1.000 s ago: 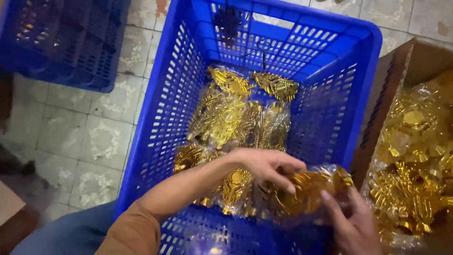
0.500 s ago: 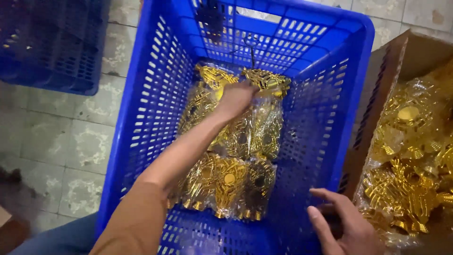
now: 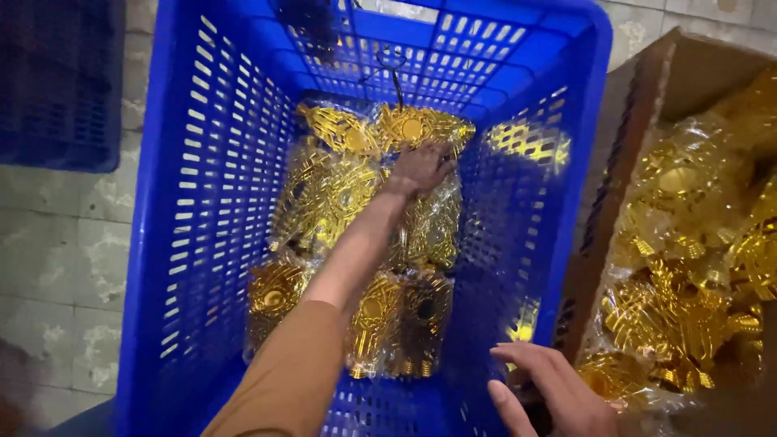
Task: The person transfers gold-colored decorative items from a cardboard box into a blue plastic basket. They pick up the items by hand and place them into the basket, arranging them as they go.
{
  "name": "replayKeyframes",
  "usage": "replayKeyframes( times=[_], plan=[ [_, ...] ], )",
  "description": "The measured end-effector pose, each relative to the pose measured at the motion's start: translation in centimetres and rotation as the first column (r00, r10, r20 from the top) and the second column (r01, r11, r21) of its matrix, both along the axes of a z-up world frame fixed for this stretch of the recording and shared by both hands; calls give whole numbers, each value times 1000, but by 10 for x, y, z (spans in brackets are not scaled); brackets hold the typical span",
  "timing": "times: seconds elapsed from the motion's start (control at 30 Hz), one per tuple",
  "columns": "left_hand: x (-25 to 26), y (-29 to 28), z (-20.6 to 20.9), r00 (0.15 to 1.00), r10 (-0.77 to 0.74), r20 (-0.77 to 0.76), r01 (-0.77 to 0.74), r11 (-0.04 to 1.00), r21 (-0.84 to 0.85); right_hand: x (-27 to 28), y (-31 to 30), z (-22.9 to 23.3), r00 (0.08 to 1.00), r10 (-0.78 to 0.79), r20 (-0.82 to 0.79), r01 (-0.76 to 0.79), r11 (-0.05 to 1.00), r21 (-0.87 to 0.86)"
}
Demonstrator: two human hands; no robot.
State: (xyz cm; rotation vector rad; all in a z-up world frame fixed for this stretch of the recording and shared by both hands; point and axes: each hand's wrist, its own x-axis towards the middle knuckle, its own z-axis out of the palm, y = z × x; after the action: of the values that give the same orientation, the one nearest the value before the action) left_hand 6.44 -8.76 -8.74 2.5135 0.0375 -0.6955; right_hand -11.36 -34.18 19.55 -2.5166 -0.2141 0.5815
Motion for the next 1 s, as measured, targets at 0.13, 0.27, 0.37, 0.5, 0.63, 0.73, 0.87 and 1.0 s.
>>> replayKeyframes(
  times=[0.13,0.27,0.37,0.5,0.63,0.73,0.87,1.0],
  plan=[
    [-12,24,95,971,102,-216,-127,986,-109,13,-14,-14,936,316,153,-344,913,219],
    [-53,69,86,990,-133,44,132,991,26,30,-5,21,901,401,166,-429,879,207],
    [-88,104,126,945,-280,169,280,960,23,45,-12,41,908,402,121,-418,889,185],
    [-150,106,255,903,-339,264,272,927,259,68,-49,66,966,215,147,-242,949,201],
    [-214,87,357,928,-172,331,162,985,58,91,-92,68,987,-161,-4,161,987,-14],
    [-255,83,368,925,-38,377,47,999,-15,97,-134,34,892,-442,-92,423,890,-172],
    [-283,67,350,938,-37,344,48,999,-24,75,-177,-12,840,-516,-169,450,835,-317],
    [-285,49,332,985,10,171,10,993,-118,71,-175,-19,782,-573,-246,517,817,-256]
  ],
)
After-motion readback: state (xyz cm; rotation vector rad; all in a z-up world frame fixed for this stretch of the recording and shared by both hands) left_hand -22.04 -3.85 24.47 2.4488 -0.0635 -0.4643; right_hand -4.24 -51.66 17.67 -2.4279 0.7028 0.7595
